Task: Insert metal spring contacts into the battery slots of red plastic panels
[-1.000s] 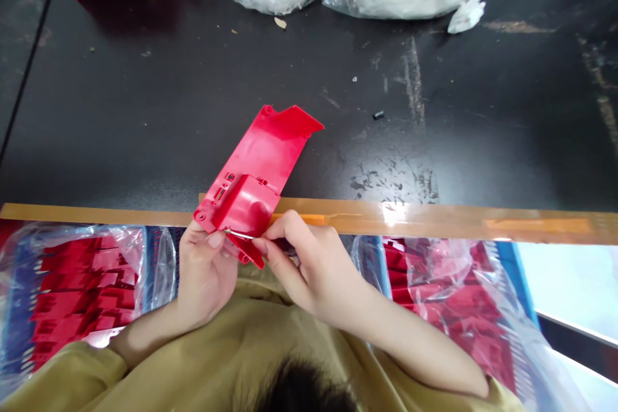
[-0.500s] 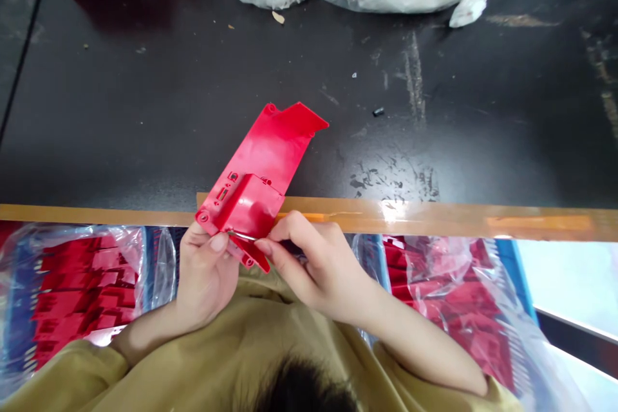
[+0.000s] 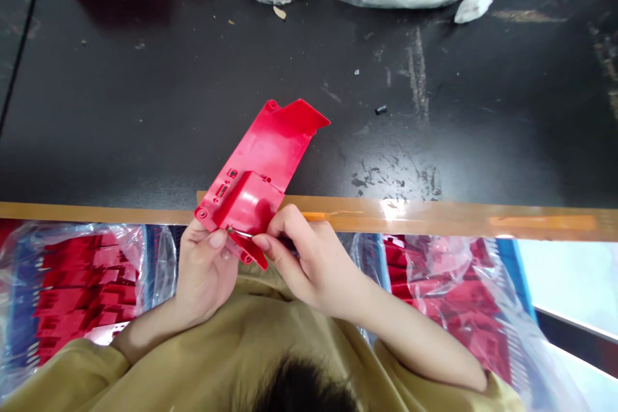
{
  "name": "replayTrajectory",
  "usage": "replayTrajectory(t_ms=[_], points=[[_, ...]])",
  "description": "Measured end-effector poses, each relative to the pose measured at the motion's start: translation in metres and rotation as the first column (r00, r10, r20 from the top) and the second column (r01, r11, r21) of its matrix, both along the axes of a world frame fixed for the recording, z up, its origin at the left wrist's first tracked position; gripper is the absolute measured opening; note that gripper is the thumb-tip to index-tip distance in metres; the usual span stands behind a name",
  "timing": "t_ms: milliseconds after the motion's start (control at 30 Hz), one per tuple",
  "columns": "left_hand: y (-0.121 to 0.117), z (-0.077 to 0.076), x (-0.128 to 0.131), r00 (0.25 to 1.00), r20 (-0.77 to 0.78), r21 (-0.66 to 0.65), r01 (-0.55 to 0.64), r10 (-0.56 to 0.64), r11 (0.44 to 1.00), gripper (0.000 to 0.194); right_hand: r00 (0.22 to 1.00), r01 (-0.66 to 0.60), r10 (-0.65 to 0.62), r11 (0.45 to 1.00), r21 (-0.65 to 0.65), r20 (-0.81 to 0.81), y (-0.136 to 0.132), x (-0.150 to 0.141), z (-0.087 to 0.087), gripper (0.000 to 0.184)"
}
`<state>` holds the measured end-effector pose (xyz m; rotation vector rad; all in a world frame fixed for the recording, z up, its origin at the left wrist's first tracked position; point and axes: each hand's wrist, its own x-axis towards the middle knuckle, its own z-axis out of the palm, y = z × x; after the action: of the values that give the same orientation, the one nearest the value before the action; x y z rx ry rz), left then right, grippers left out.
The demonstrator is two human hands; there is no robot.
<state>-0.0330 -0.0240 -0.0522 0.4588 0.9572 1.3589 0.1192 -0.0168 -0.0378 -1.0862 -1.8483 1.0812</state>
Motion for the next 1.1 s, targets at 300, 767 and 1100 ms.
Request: replayTrajectory(t_ms=[300,767,1100], points=[[-0.001,-0.003,-0.003,0.999,-0.044,0.028,-0.001,0.002,1.000,0.019,0.998,-0.037,0.038,0.999,-0.017,0.052,0.001,0.000,0.003,0.016],[-0.007,-0.013,-0.007,0.978,-0.206,0.116,0.000,0.024,0.993,0.016,0.998,-0.047,0.054,0.987,-0.152,0.044,0.002,-0.003,0.012,0.019],[-0.003,-0.008,-0.007,0.988,-0.153,0.065,0.008,0.002,0.998,0.017,0.996,-0.070,0.049,0.951,-0.300,-0.080,0.003,-0.005,0.012,0.023]])
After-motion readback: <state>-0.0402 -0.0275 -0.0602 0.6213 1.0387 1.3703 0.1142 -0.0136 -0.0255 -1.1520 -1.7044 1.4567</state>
